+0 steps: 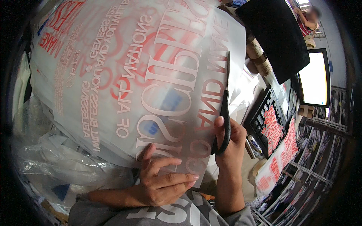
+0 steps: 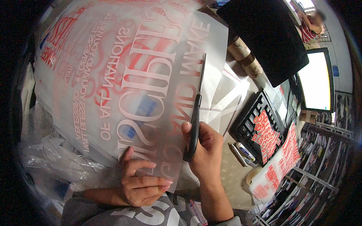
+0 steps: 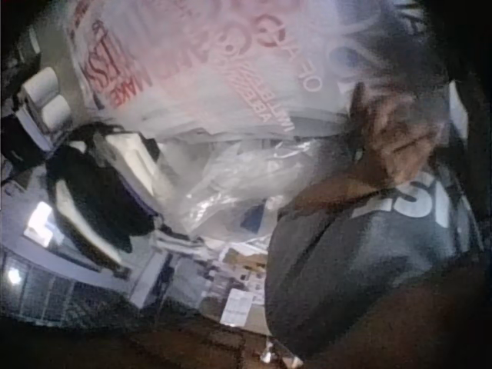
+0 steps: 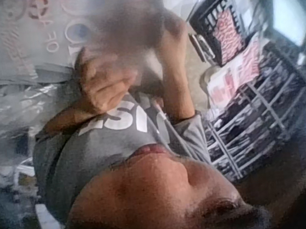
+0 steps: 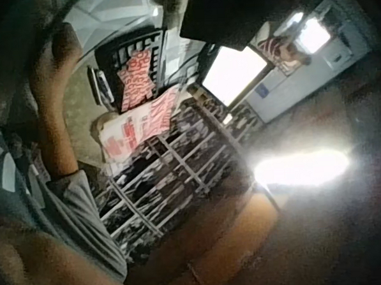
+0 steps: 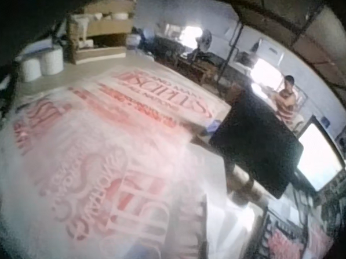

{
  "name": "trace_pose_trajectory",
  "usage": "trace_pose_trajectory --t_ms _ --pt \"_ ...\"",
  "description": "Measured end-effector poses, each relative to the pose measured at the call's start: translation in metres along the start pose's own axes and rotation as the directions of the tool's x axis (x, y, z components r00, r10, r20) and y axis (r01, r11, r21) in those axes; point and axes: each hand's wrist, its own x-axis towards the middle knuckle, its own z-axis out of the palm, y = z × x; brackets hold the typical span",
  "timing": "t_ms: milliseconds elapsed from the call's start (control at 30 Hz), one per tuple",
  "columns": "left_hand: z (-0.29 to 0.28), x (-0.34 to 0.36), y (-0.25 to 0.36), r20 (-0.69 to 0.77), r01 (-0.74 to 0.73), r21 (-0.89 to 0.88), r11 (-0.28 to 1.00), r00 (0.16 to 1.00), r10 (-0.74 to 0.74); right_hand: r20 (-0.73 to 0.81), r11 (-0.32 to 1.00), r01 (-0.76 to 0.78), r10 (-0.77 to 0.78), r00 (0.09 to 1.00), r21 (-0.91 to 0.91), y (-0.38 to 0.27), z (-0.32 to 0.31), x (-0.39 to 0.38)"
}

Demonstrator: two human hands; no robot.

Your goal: The person uses scissors to cut a white plastic bag printed with red text into narrow strips. They repeatedly trim the bag, then fold and roll the resulting strips into a compact bundle on the desk.

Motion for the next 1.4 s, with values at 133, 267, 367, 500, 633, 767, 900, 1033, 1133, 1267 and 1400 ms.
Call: trace_pose_trajectory --t_ms 133,267,367,500,633,767,900,1033,1133,1267,1400 --pt "0.001 0.000 0.000 0.003 0.005 0.007 1.000 1.000 -0.005 -0.022 1.000 0.009 -0.009 1.000 0.005 -0.005 0.002 0.010" --pt "0.001 -0.003 0.000 0.002 -0.007 0.016 1.000 1.000 0.007 -0.031 0.998 0.030 -0.032 0.999 -0.054 -0.011 0.002 0.015" --pt "0.001 -0.006 -0.001 0.015 -0.002 0.010 1.000 1.000 0.002 -0.059 1.000 0.008 -0.009 0.998 -0.012 -0.010 0.004 0.022" --pt "0.002 -0.007 -0.002 0.009 -0.006 -0.007 1.000 1.000 0.006 -0.054 0.999 0.030 -0.028 0.998 0.027 -0.010 0.004 0.030" --pt "0.004 -0.009 -0.001 0.002 0.007 -0.022 1.000 1.000 -0.007 -0.068 0.999 0.038 -0.041 0.997 -0.036 -0.022 0.007 0.036" --pt "0.003 -0.010 -0.001 0.014 -0.003 -0.029 1.000 1.000 0.003 -0.069 0.993 0.041 -0.049 0.996 -0.112 -0.024 0.003 0.046" --pt "0.005 -0.020 -0.004 0.004 -0.043 -0.019 0.999 0.999 0.043 -0.077 0.997 0.046 -0.051 0.996 -0.068 -0.033 0.006 0.057" --pt "0.001 -0.035 -0.002 0.027 -0.066 0.012 0.998 0.997 0.066 -0.055 0.992 0.108 -0.112 0.992 -0.065 -0.031 0.000 0.067" --pt "-0.003 -0.041 -0.001 0.047 -0.052 0.051 0.997 0.998 0.050 -0.025 0.997 0.075 -0.075 0.997 0.006 -0.033 -0.001 0.064" --pt "-0.025 -0.031 -0.010 0.088 -0.086 0.211 0.974 0.994 0.069 -0.046 0.992 0.123 -0.125 0.991 -0.042 -0.018 -0.012 0.062" --pt "-0.090 -0.011 -0.024 0.151 -0.058 0.529 0.847 0.988 -0.027 0.003 0.988 0.155 -0.155 0.988 -0.027 0.001 -0.039 0.041"
